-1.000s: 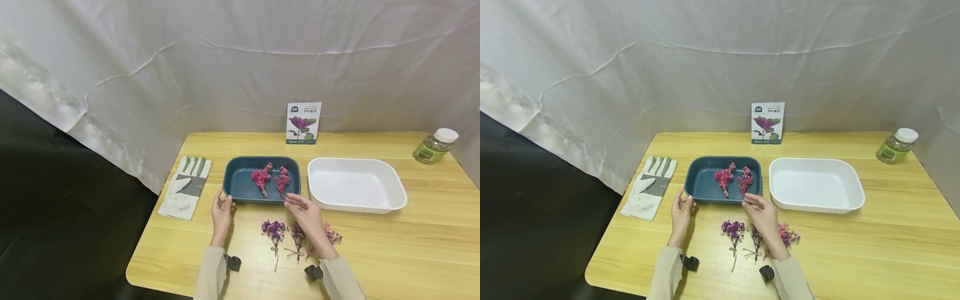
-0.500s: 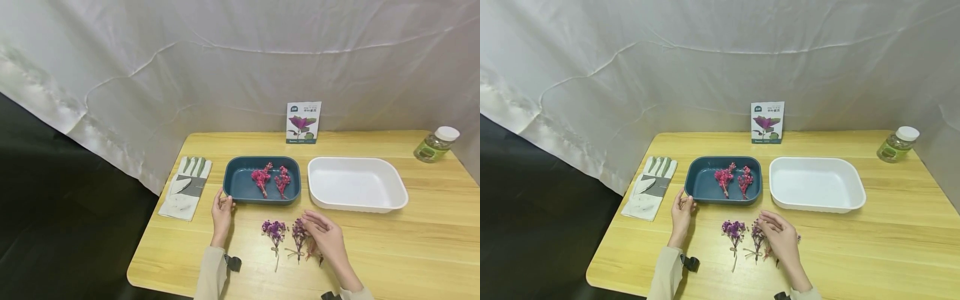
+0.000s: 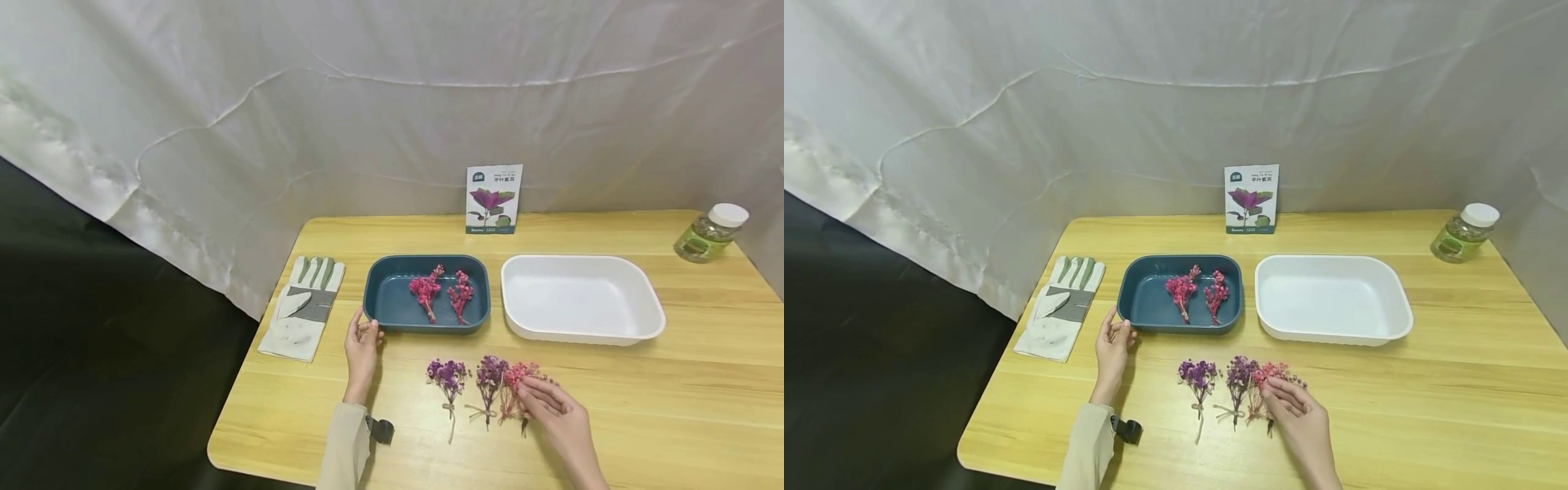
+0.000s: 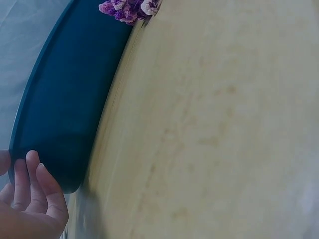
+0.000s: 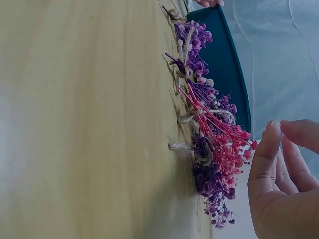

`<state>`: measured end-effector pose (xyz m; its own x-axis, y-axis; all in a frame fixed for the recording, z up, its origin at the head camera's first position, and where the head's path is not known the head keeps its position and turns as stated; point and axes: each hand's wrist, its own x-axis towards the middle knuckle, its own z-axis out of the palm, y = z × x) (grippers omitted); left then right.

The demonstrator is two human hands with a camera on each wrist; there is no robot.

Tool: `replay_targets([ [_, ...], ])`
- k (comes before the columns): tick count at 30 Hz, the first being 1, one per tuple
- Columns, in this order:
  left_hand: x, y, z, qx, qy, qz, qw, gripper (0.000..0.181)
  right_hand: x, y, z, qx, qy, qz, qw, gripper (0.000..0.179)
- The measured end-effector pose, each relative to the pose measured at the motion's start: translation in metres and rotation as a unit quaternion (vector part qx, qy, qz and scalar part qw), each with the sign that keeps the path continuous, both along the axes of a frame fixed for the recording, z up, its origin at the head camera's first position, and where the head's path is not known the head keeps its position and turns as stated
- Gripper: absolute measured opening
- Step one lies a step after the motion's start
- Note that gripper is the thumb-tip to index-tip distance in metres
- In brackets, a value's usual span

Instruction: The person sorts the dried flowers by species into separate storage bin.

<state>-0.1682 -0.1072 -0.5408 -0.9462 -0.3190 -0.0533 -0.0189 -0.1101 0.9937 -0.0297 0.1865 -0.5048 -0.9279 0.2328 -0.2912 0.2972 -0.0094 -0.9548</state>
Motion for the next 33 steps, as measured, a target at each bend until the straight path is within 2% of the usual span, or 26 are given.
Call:
replay_targets([
  [6, 0.000, 0.000, 0.000, 0.005, 0.004, -0.001, 1.0000, 0.054, 0.012, -0.004, 0.000, 0.028, -0.043, 0.008, 0.9987, 0.045],
  [13, 0.000, -0.001, 0.000, 0.009, 0.011, -0.006, 0.9999, 0.055, 0.028, -0.013, 0.000, 0.022, -0.086, 0.000, 0.9960, 0.044],
  [18, 0.000, -0.001, 0.002, 0.011, 0.016, -0.006, 0.9998, 0.055, 0.036, -0.017, -0.004, 0.006, -0.091, -0.002, 0.9958, 0.040],
  [24, 0.001, -0.001, 0.001, 0.010, 0.017, -0.010, 0.9998, 0.054, 0.037, -0.022, -0.011, 0.004, -0.108, 0.014, 0.9940, 0.044],
  [33, 0.001, -0.001, 0.000, 0.009, 0.014, -0.008, 0.9998, 0.054, 0.033, -0.028, -0.015, 0.060, -0.117, 0.052, 0.9899, 0.046],
])
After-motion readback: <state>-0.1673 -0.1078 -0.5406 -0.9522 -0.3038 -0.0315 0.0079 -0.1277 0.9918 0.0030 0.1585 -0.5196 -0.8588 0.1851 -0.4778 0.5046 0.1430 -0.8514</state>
